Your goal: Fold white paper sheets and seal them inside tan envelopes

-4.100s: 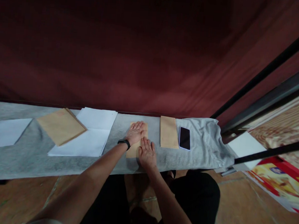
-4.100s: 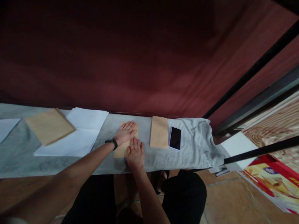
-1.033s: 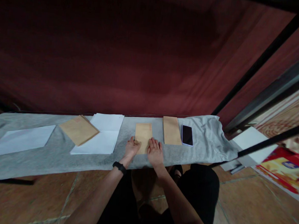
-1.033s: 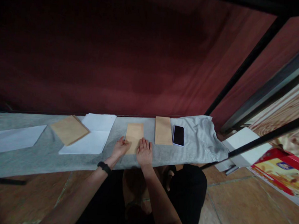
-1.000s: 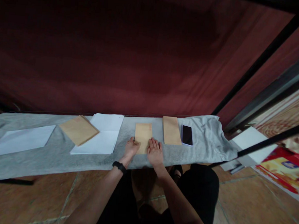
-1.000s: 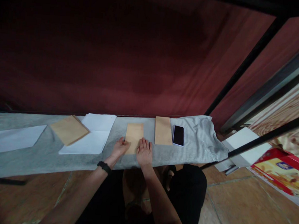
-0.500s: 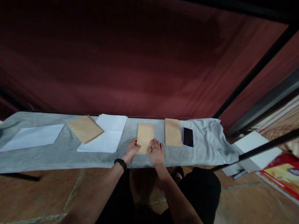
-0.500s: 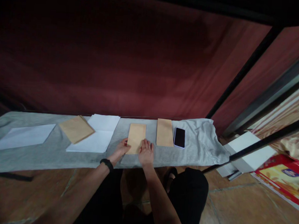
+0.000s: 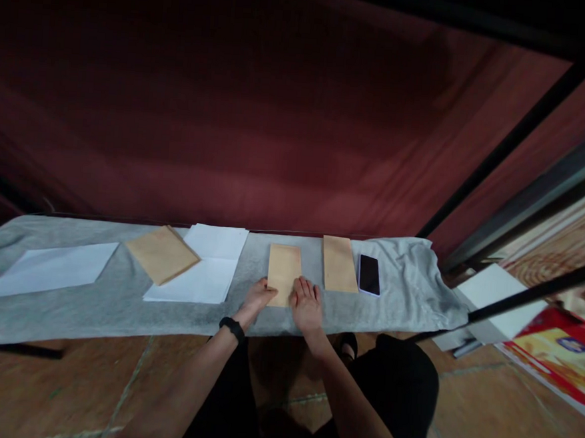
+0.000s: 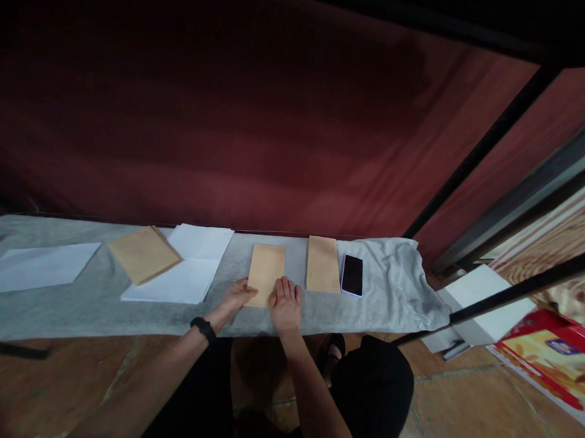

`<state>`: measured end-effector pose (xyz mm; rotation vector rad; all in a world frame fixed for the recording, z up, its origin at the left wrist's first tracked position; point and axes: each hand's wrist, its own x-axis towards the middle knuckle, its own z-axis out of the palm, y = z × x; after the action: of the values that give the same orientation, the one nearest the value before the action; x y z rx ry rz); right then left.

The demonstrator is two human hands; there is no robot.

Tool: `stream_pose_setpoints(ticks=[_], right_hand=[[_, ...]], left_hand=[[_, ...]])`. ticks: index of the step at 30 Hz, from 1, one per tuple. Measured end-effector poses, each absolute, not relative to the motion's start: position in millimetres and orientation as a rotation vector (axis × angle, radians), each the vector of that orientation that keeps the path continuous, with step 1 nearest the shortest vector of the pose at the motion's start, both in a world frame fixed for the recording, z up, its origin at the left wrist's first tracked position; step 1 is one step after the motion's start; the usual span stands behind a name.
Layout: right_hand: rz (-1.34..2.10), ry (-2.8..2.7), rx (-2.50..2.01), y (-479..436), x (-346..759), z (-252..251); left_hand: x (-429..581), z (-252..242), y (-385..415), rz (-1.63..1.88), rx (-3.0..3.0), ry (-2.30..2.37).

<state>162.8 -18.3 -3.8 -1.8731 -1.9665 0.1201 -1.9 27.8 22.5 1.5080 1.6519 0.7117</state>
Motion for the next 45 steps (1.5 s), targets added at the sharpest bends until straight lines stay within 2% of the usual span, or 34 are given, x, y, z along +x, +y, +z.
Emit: stream_pose_setpoints(ticks=[4, 8, 15, 18, 25, 32, 39, 45], right_hand=[[0.177, -1.908, -1.809, -20, 167, -3], [0.354, -1.590, -1.742, -24, 172, 3], [1.080, -0.968, -1.427, -35, 160, 10], [1.167, -0.822, -1.318, -36, 162, 10], [0.900, -0.777, -1.410, 4, 233, 29], [0.621, -0.858, -1.720, 28, 303, 38], [0.329, -0.998, -2.018, 10, 292, 32], [-0.026, -1.366, -2.342, 8, 266, 42]], left_hand=[[-7, 26, 20, 0.724, 1.328, 1.528], [-7, 29, 12, 0.795, 1.228, 1.433], [9, 28, 3, 0.961, 1.104, 1.227], [15, 28, 4, 0.961, 1.118, 1.221], [7, 23, 16, 1.027, 1.224, 1.231], [-19, -1, 10, 1.036, 1.693, 1.405], [-14, -10, 5, 0.956, 2.057, 1.467], [-17, -18, 8, 0.986, 2.228, 1.446]])
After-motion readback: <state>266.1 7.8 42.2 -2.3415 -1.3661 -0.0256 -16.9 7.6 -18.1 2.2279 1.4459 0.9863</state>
